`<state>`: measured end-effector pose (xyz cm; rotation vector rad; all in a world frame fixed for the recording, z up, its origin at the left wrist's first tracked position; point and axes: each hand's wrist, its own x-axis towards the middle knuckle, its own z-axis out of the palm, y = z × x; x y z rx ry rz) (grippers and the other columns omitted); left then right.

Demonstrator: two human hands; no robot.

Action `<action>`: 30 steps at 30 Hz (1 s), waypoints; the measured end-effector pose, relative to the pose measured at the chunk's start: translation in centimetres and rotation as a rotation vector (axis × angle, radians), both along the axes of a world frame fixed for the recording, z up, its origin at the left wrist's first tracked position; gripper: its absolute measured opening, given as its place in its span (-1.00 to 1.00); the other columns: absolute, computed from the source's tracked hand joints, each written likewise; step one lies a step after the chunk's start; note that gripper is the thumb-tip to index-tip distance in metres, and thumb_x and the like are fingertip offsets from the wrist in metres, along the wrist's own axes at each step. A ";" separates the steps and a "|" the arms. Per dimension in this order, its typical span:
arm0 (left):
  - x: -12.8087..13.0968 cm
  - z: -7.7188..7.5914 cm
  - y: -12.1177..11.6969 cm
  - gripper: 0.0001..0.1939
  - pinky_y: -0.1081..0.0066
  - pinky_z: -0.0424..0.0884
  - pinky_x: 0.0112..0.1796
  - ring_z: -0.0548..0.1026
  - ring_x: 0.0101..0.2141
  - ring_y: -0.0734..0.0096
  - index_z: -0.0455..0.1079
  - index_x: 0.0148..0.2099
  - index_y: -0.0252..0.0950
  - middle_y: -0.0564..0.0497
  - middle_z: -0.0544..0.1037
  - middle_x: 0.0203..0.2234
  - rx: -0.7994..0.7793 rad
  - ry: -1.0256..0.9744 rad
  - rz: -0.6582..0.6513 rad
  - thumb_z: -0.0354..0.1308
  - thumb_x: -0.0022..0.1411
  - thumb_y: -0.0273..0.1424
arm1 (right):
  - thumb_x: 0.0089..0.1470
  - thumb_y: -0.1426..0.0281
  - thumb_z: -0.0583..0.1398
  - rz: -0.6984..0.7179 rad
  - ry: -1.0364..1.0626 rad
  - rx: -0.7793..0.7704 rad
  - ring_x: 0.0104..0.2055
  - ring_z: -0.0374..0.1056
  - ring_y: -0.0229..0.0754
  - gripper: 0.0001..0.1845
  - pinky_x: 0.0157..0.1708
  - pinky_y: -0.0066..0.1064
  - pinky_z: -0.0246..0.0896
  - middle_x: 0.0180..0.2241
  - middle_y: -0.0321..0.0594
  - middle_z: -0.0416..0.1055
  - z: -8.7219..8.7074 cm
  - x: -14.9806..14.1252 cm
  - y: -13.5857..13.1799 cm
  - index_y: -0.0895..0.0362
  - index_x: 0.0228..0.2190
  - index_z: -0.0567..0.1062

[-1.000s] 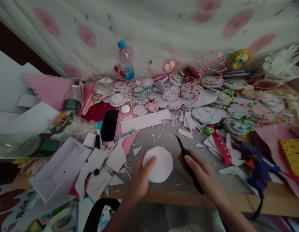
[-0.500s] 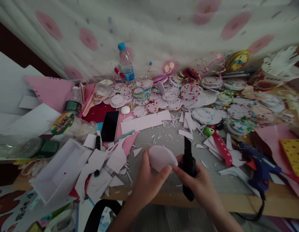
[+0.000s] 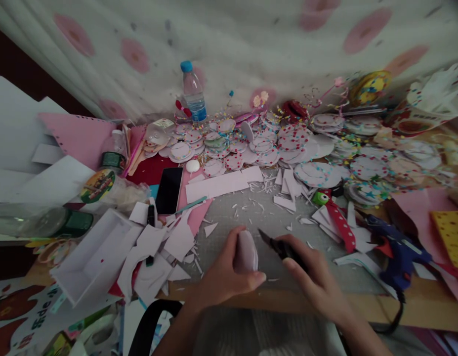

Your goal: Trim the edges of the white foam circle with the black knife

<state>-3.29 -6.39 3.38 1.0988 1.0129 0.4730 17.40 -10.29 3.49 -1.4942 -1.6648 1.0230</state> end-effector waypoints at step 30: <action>-0.8 -0.5 0.1 -0.16 0.14 0.15 0.07 0.25 0.05 0.06 0.06 0.23 -0.14 -0.09 0.25 0.06 0.074 -0.075 -0.076 0.27 -0.12 -0.39 | 0.23 0.15 0.05 0.139 -0.301 0.060 -0.51 0.36 -0.19 -0.69 -0.52 -0.42 0.09 -0.51 -0.23 0.45 1.6 0.5 0.7 0.09 -0.34 0.44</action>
